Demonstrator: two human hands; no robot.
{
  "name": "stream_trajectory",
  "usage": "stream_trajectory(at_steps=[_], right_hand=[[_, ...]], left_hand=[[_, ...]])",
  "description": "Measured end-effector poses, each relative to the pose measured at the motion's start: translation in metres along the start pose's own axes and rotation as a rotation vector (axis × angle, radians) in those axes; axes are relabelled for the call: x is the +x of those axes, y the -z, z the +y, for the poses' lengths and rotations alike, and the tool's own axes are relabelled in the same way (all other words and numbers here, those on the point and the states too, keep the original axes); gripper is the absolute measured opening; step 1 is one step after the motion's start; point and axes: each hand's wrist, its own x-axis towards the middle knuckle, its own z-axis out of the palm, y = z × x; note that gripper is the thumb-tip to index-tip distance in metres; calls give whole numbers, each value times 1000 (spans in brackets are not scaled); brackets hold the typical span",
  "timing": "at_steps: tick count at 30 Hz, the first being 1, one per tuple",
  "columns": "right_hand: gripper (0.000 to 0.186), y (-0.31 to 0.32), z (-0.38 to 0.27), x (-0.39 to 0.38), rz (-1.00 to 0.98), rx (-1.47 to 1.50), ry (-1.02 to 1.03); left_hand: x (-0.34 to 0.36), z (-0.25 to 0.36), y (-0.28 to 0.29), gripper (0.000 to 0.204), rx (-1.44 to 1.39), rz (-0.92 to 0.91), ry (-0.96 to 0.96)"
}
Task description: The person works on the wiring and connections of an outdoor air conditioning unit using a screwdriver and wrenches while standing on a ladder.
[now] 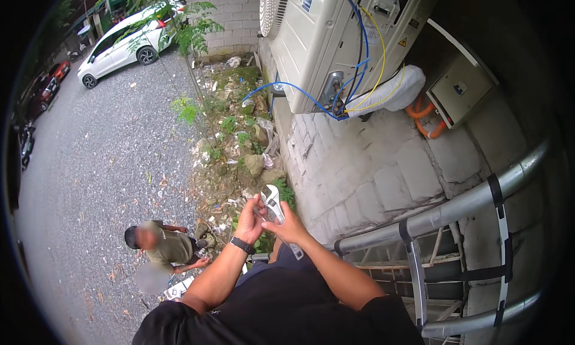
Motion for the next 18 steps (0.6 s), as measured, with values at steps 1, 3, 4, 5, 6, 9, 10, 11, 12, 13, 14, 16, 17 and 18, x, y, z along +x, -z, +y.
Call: stream_trajectory(at_steps=[1, 3, 4, 5, 6, 9, 10, 11, 12, 13, 14, 16, 17, 18], right_hand=[[71, -2, -2, 4, -11, -115, 0], [68, -11, -4, 6, -37, -108, -20], [68, -16, 4, 7, -75, -45, -36], [69, -19, 15, 10, -99, 22, -54], [66, -23, 13, 8, -121, 45, -52], [62, -39, 5, 5, -240, 354, -229], [62, -46, 8, 6, -255, 354, -233], [63, -51, 13, 8, -246, 296, -218], [64, -55, 18, 10, -237, 239, -203], [64, -62, 24, 9, -240, 240, -207], [65, -67, 31, 9, -179, 149, -89], [68, -72, 32, 10, -163, -22, 52], [68, -71, 25, 8, -162, -20, 51], [68, -68, 8, 6, -206, -126, -24]], left_hand=[[1, 2, 4, 17, -1, -3, -10], [0, 14, 17, 20, -120, 42, 32], [-4, 17, 20, 22, -157, 53, 35], [-4, 19, 21, 24, -185, 58, 45], [-3, 22, 26, 26, -192, 86, 39], [-8, 26, 40, 33, -215, 143, -6], [-12, 27, 45, 34, -212, 130, -32], [-14, 26, 49, 35, -205, 111, -50], [-19, 24, 54, 37, -70, 57, -49], [-27, 17, 59, 37, -71, 62, -49], [-36, 11, 51, 35, 34, 87, -14], [-45, -5, 73, 32, 250, 48, 54], [-52, -15, 75, 29, 237, 53, 86], [-54, -18, 81, 30, 168, 62, 124]])
